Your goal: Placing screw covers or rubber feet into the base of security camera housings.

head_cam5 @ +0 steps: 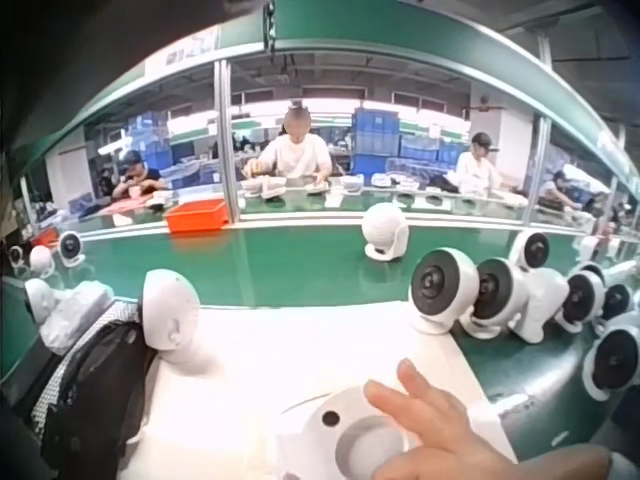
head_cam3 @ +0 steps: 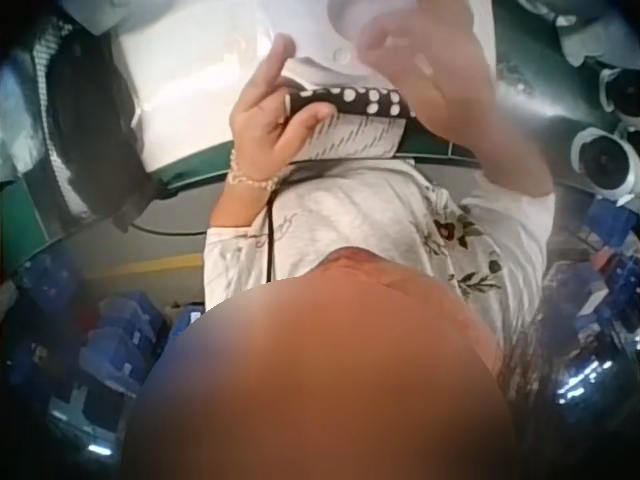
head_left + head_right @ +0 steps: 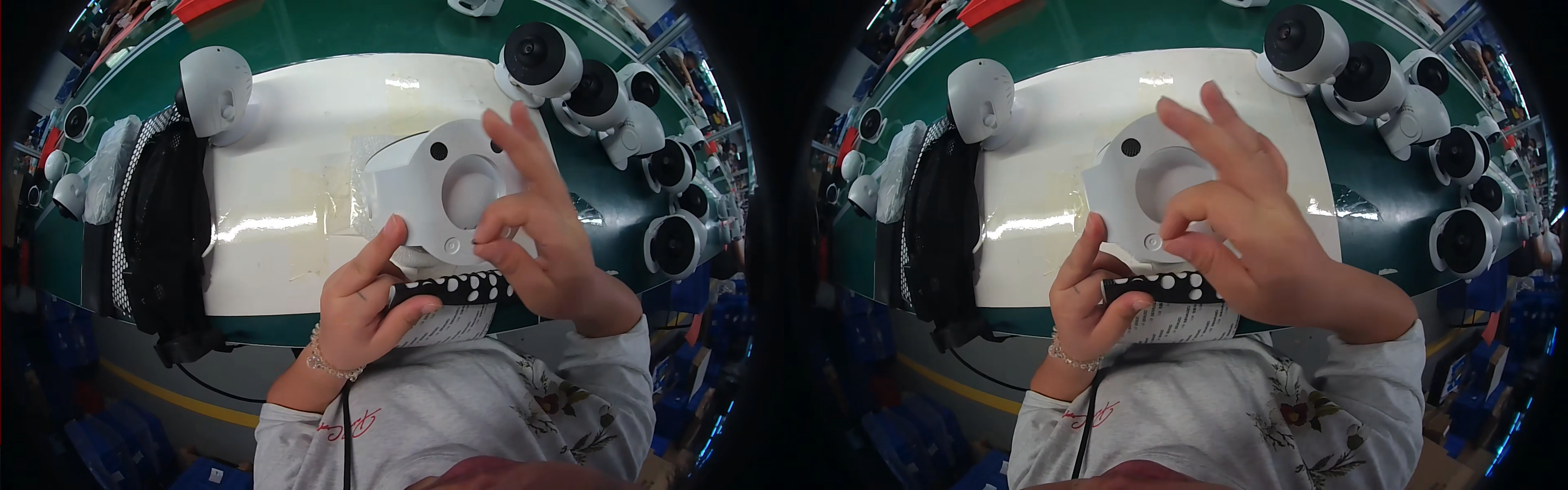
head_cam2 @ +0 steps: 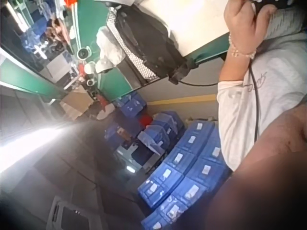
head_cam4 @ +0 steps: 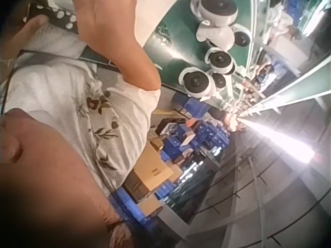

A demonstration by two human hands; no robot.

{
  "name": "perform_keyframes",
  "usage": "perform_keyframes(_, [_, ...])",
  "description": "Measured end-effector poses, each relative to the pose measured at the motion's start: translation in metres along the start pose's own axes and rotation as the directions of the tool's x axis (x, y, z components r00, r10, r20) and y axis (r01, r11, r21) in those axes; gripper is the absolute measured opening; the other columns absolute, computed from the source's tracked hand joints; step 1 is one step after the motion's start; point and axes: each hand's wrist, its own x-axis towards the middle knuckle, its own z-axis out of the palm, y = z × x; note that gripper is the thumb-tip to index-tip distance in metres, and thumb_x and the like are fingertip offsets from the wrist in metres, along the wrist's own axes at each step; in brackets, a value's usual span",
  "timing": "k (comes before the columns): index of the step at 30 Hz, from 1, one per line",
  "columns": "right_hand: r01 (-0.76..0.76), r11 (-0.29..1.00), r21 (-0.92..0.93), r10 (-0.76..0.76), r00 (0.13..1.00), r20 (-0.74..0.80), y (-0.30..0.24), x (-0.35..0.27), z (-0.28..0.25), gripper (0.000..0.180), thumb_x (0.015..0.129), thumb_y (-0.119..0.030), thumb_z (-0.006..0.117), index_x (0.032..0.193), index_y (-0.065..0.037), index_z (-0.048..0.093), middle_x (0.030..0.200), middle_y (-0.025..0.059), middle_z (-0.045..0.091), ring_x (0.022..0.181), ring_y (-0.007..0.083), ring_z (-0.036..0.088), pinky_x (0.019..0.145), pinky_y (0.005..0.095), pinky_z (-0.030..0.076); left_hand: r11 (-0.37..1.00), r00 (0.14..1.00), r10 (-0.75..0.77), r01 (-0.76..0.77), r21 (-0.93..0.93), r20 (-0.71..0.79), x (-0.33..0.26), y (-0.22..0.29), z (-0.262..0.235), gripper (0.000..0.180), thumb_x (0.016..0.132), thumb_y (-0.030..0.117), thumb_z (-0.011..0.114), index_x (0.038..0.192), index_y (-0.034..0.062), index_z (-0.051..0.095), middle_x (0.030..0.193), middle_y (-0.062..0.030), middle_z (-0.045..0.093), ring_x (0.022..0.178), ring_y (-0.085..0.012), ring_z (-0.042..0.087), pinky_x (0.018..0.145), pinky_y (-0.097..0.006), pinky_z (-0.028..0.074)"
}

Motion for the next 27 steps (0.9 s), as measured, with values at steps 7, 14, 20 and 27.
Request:
perform_keyframes(7, [-0.074,0.995,-0.066,0.081,0.990,0.112,-0.008,0.001,0.007,0.003,0.076,-0.010,0.059,0.078,-0.007,0.057,0.134,0.0227,0.027,0.129,0.0384,0.015,0.100,0.0455,0.013,1.000,1.000,0.012,-0.013,-0.018,-0.027,-0.001,-0.001,0.002,0.030,0.064,0.009,0.073,0.060,-0.0094,0.050,0.123,-0.0265,0.041,0.084,-0.0248,0.061,0.064,-0.026,0.050])
perform_keyframes(14, [0.211,0.853,-0.477,-0.251,0.968,-0.021,0.014,-0.026,0.024,0.033,0.086,-0.038,0.044,0.095,-0.012,0.062,0.129,0.0182,0.037,0.126,0.0358,0.023,0.099,0.0452,0.016,1.000,1.000,-0.008,0.008,0.001,-0.017,0.001,0.002,0.002,0.026,0.063,0.009,0.073,0.066,-0.0095,0.055,0.124,-0.0243,0.042,0.083,-0.0245,0.061,0.067,-0.028,0.049])
perform_keyframes(20, [0.030,0.959,-0.281,-0.097,0.969,-0.227,0.025,-0.013,0.001,0.046,0.082,-0.047,0.047,0.110,-0.010,0.054,0.129,0.0127,0.038,0.120,0.0341,0.032,0.096,0.0421,0.026,1.000,0.999,0.024,-0.024,0.021,-0.035,-0.001,-0.004,0.003,0.028,0.062,0.009,0.074,0.064,-0.0094,0.053,0.124,-0.0238,0.041,0.069,-0.0217,0.061,0.063,-0.027,0.049])
perform_keyframes(27, [-0.575,0.726,-0.378,0.286,0.752,-0.594,0.161,0.057,-0.089,0.074,0.066,-0.044,0.067,0.124,-0.009,0.039,0.127,0.0149,0.040,0.114,0.0288,0.042,0.094,0.0340,0.033,0.997,0.996,0.078,-0.078,0.004,-0.042,-0.004,-0.007,0.006,0.028,0.063,0.009,0.074,0.063,-0.0077,0.051,0.128,-0.0203,0.038,0.063,-0.0197,0.059,0.057,-0.025,0.048])
